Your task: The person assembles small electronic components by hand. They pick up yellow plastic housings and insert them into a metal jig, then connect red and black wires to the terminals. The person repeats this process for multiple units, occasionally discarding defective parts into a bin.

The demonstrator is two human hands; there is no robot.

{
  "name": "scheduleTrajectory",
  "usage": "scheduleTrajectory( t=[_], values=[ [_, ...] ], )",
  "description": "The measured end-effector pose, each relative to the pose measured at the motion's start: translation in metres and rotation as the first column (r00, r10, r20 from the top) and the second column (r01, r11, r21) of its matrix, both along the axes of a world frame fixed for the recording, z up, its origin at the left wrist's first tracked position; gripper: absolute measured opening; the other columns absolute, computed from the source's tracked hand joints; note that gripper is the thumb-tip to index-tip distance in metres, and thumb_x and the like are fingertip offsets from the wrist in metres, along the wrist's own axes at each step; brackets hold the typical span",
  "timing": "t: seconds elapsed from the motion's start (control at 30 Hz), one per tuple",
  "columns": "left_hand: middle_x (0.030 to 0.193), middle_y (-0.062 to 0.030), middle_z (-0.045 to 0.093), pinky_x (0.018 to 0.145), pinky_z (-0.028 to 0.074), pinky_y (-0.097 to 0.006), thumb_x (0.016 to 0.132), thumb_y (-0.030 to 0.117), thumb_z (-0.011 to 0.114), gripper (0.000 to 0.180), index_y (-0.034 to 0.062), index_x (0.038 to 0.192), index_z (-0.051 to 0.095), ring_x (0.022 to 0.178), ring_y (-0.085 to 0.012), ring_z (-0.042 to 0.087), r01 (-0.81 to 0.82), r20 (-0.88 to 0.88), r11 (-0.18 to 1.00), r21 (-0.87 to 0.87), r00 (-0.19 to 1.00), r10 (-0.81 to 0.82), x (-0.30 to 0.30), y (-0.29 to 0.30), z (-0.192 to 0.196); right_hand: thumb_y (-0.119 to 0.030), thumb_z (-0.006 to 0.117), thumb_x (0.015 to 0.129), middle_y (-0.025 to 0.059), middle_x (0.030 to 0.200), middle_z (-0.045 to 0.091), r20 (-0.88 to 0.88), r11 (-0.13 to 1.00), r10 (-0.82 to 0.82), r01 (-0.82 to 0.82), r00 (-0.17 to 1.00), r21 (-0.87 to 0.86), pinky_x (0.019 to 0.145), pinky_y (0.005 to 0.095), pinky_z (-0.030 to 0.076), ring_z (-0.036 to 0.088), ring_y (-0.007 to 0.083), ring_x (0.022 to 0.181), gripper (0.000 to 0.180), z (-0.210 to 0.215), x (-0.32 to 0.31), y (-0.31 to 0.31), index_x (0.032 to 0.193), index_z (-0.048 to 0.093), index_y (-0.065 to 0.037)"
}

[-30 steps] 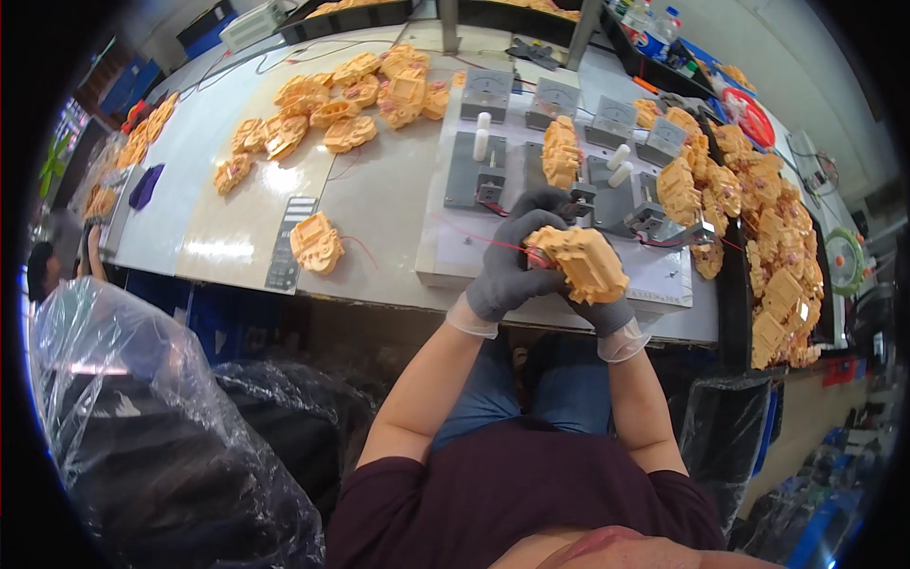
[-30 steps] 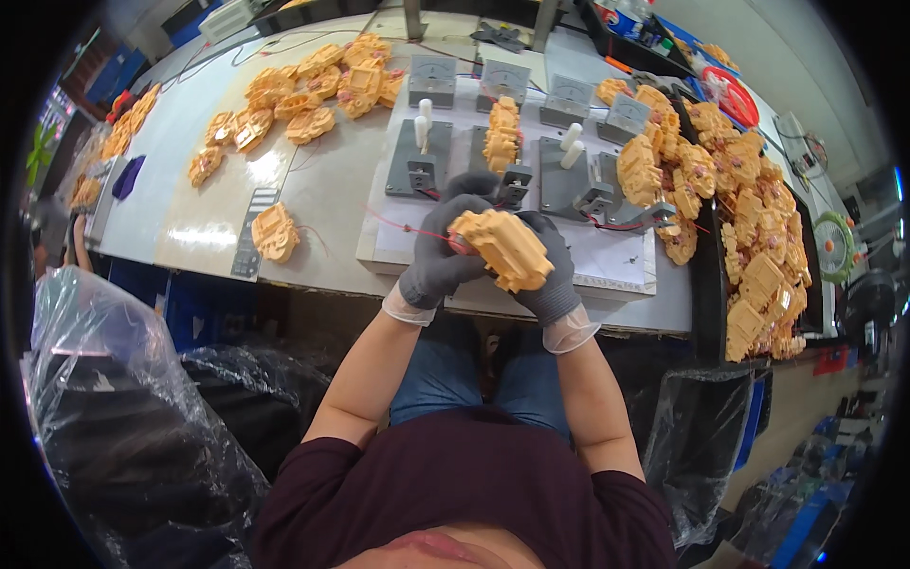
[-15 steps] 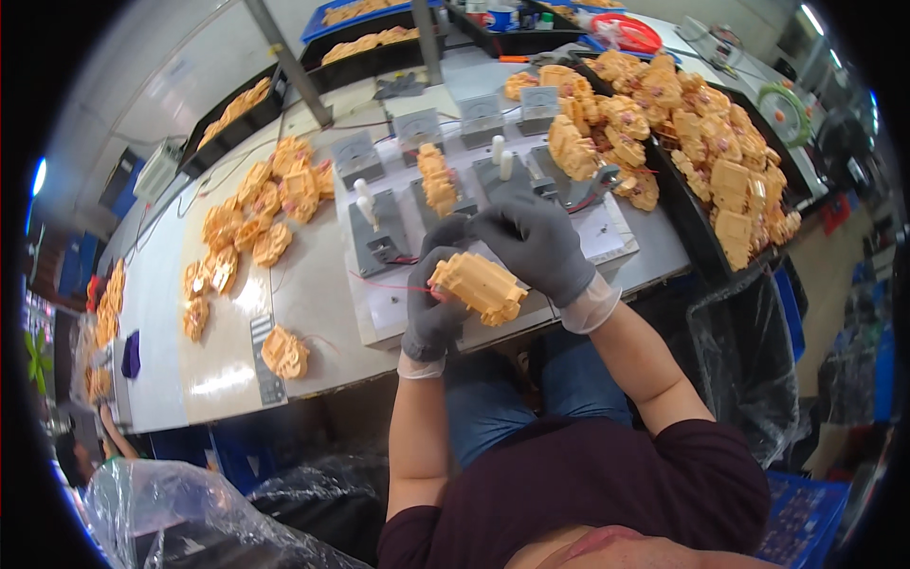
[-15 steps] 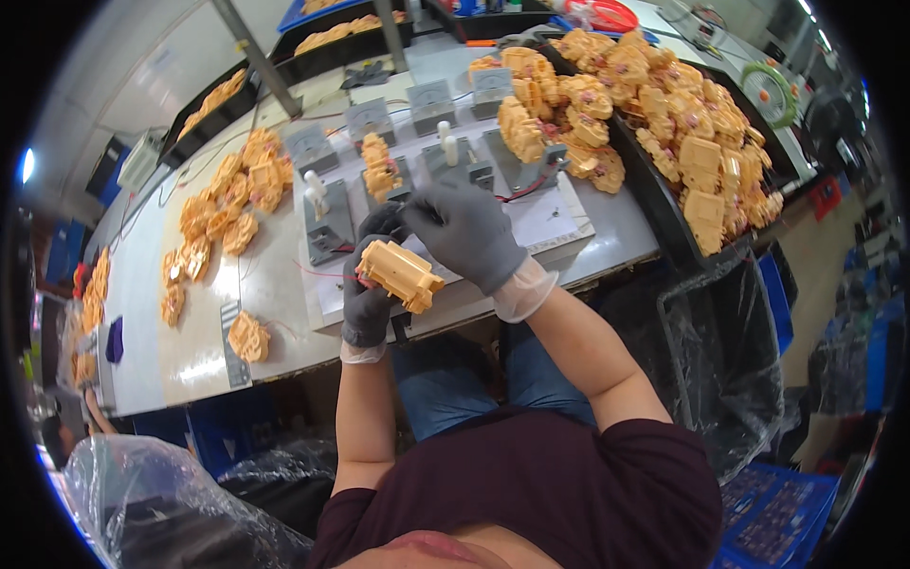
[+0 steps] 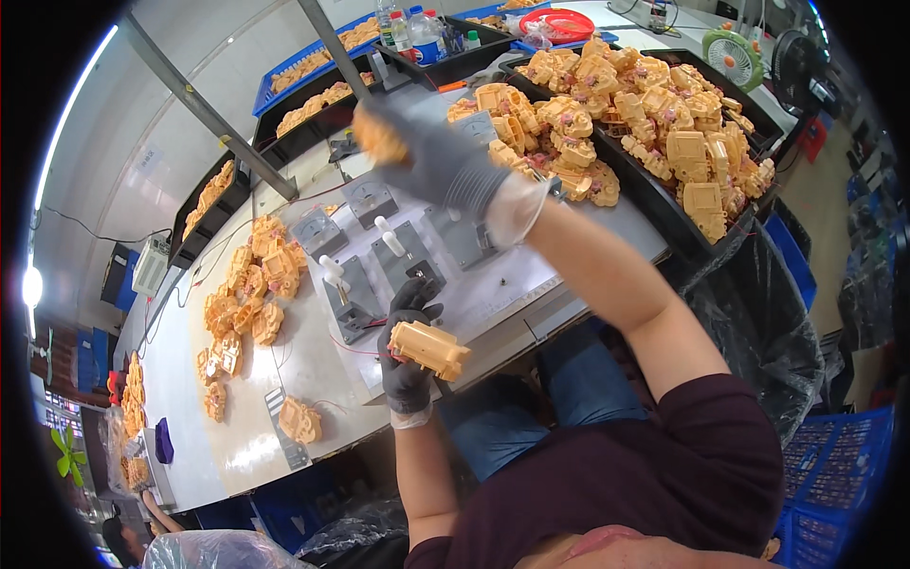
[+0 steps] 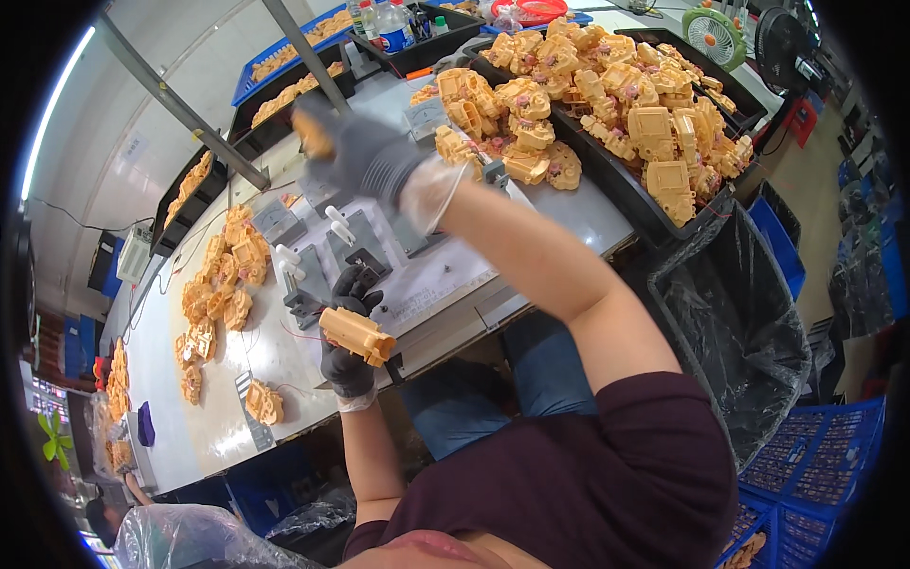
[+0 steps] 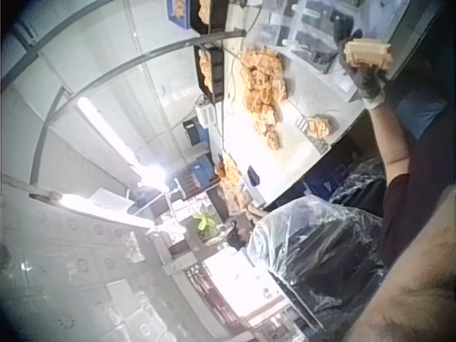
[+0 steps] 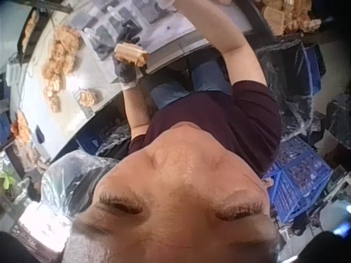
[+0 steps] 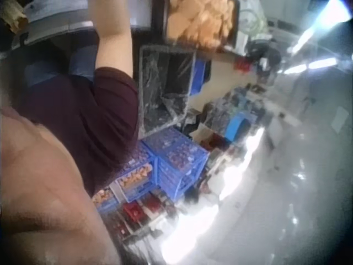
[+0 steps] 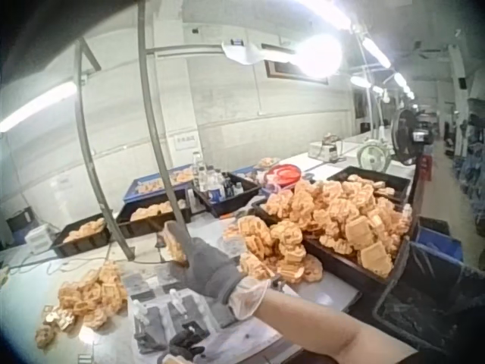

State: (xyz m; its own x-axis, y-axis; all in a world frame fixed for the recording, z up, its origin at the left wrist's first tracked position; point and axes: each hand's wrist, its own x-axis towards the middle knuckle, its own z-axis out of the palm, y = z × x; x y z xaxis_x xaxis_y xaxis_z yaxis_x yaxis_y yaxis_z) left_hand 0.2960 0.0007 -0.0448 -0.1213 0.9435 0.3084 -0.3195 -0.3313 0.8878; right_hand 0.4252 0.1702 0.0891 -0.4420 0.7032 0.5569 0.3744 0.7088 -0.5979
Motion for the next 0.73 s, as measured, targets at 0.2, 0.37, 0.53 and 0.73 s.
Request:
scheduleTrajectory(
  t=[0.2,0.37,0.53,0.73],
  values=[
    [0.137,-0.0215,0.041,0.095,0.042,-0.04,0.054,0.055,0.076,0.066,0.0021,0.09,0.06,0.122,-0.0312,0.046,-0.032,-0.049,0.999,-0.008,0.998,0.031,0.012,0.006,0.005,-0.016,0.065,0.072,0.0148,0.107,0.058,0.177,0.74,-0.603,0.461,0.778,0.49,0.083,0.0428,0.047,0.055,0.0366,0.099,0.051,-0.045,0.109,0.167,0.122,0.054,-0.022],
    [0.137,-0.0248,0.038,0.095,0.042,-0.044,0.062,0.054,0.074,0.061,0.0014,0.089,0.057,0.129,-0.0364,0.038,0.003,-0.093,1.0,0.02,0.996,-0.001,0.005,0.005,0.002,-0.02,0.051,0.086,0.0053,0.105,0.06,0.518,0.589,-0.807,0.448,0.283,0.673,0.076,0.0391,0.044,0.052,0.0246,0.102,0.021,-0.082,0.147,0.213,0.1,0.066,-0.022],
    [0.132,-0.0231,0.041,0.093,0.044,-0.046,0.066,0.055,0.073,0.066,-0.0004,0.097,0.056,0.123,-0.0344,0.042,-0.024,-0.04,1.0,-0.014,0.999,0.023,0.006,0.001,0.003,-0.019,0.053,0.083,0.0078,0.121,0.054,0.636,0.69,-0.699,0.54,0.326,0.482,0.084,0.0417,0.041,0.047,0.0272,0.115,0.04,-0.063,0.142,0.188,0.122,0.054,-0.027],
    [0.138,-0.0176,0.037,0.099,0.042,-0.041,0.078,0.045,0.071,0.089,0.0061,0.142,0.023,0.113,-0.0306,0.052,-0.224,0.141,0.974,0.024,0.966,0.219,0.007,-0.006,-0.004,-0.016,0.065,0.075,0.0111,0.116,0.057,-0.124,0.962,-0.148,0.172,0.981,0.213,0.086,0.0455,0.048,0.053,0.0353,0.109,0.056,-0.022,0.119,0.089,0.128,0.05,-0.023]
  ],
)
